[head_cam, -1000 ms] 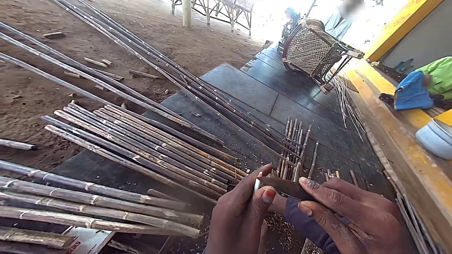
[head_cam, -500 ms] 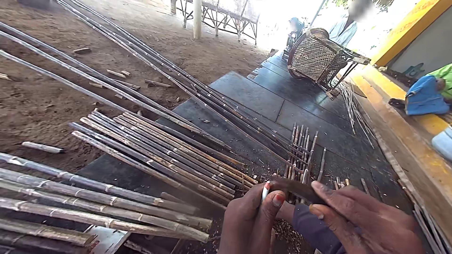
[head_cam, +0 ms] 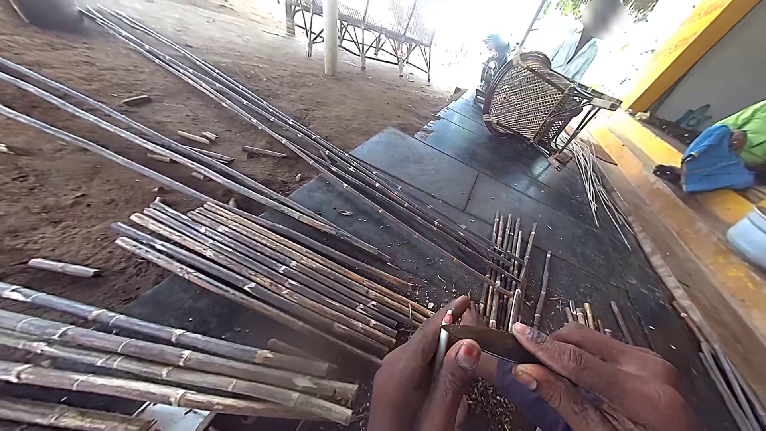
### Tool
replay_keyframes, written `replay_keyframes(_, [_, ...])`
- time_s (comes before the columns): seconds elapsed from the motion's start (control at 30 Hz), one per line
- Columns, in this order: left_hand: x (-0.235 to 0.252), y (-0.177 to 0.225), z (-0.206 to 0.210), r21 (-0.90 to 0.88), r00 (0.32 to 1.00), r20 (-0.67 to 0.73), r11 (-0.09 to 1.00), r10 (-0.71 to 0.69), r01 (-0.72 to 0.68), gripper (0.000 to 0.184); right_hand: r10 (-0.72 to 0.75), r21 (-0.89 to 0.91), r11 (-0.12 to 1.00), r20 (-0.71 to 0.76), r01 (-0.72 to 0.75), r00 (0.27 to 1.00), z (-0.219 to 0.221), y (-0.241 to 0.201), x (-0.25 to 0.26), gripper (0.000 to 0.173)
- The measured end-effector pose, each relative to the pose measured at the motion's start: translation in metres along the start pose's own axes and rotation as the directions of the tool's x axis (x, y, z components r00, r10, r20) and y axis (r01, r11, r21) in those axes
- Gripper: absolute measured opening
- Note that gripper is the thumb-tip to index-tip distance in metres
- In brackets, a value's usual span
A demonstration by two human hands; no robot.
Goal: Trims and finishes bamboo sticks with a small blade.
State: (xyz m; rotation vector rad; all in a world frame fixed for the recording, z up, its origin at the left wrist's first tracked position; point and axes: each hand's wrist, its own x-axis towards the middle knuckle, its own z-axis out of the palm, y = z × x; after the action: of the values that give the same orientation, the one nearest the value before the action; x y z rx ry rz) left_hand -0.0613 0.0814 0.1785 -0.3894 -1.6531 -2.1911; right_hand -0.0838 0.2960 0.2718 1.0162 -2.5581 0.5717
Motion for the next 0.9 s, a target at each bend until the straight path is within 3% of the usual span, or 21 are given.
replay_keyframes(0.43, [-0.0004, -0.006, 0.0022, 0.082, 0.995, -0.096, 0.996, 0.027, -0.019, 0.028, 0.023, -0.037, 0.999, -0.115, -0.027, 0.993, 0.0018, -0.0023, 0.0006, 0.027])
replay_keyframes(0.63, [0.0014, -0.0052, 0.0025, 0.032, 0.998, -0.045, 0.999, 0.041, -0.039, 0.036, 0.002, -0.01, 1.0, -0.042, -0.002, 0.999, 0.0039, -0.0021, 0.0009, 0.028])
replay_keyframes(0.9, [-0.0001, -0.0036, 0.003, 0.146, 0.995, -0.085, 0.988, 0.055, -0.042, 0.029, 0.003, -0.032, 0.999, -0.013, -0.003, 1.0, 0.0032, -0.0038, -0.0013, 0.029])
